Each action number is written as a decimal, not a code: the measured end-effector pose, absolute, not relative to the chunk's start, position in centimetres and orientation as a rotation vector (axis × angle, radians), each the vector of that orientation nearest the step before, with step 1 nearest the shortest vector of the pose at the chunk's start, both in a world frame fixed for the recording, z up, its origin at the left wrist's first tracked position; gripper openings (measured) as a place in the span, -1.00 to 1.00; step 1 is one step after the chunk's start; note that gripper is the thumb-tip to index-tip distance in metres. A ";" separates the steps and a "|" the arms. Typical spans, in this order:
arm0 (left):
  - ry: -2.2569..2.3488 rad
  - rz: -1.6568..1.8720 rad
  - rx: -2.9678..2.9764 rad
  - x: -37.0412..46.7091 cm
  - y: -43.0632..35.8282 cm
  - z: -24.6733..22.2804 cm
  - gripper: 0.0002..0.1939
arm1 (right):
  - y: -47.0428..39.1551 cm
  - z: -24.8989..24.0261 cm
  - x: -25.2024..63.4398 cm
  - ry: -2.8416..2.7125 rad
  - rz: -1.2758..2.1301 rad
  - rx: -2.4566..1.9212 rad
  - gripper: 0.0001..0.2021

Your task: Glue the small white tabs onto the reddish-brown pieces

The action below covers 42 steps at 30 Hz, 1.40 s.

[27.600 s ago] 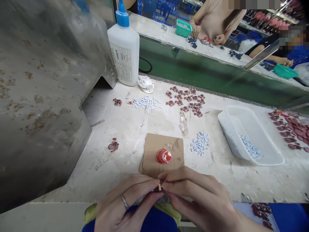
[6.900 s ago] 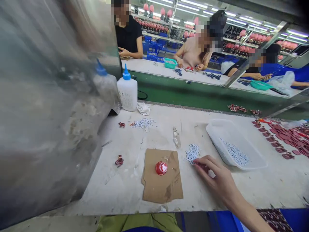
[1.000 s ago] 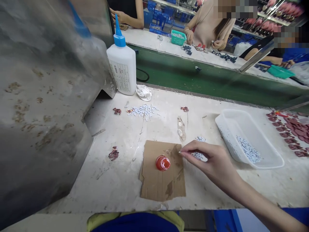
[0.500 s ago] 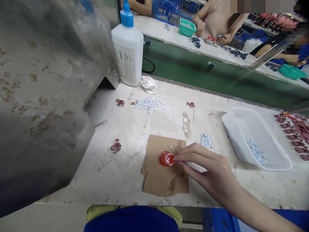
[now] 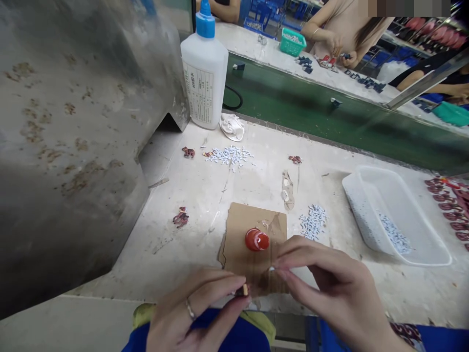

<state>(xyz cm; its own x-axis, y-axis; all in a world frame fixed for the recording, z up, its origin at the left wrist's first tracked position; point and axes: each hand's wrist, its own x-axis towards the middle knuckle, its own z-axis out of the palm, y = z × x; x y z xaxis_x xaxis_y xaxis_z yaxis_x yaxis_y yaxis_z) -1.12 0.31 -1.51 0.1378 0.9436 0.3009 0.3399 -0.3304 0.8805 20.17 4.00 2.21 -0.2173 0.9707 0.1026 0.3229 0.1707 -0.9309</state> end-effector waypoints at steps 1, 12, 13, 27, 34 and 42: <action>1.217 1.159 1.763 -1.1 0.4 -1.6 -0.68 | 3.8 2.3 19.8 -1.688 1.055 -1.201 -0.81; 1.213 1.146 1.686 -1.0 0.5 -1.8 -0.71 | 3.5 1.4 18.2 -1.683 1.102 -1.067 -0.81; 1.213 1.134 1.695 -1.0 0.5 -1.8 -0.71 | 3.5 1.4 18.2 -1.686 1.107 -1.064 -0.81; 1.311 1.213 1.692 -0.6 0.7 -1.7 -0.68 | 2.7 1.6 19.1 -2.068 0.835 -0.982 -0.71; 1.277 1.202 1.670 -0.9 0.7 -1.8 -0.77 | 2.7 2.1 20.0 -2.209 0.701 -0.887 -0.72; 1.440 1.146 1.653 -0.5 0.2 -1.6 -0.55 | 3.9 2.1 18.1 -1.801 1.182 -1.071 -0.75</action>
<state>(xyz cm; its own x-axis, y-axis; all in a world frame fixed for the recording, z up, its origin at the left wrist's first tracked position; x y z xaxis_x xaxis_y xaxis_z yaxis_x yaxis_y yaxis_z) -0.52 0.22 -1.56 0.0122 0.9812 0.1925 0.4074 -0.1807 0.8952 18.07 3.91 2.13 -0.3961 0.9101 0.1217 0.2503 0.2346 -0.9393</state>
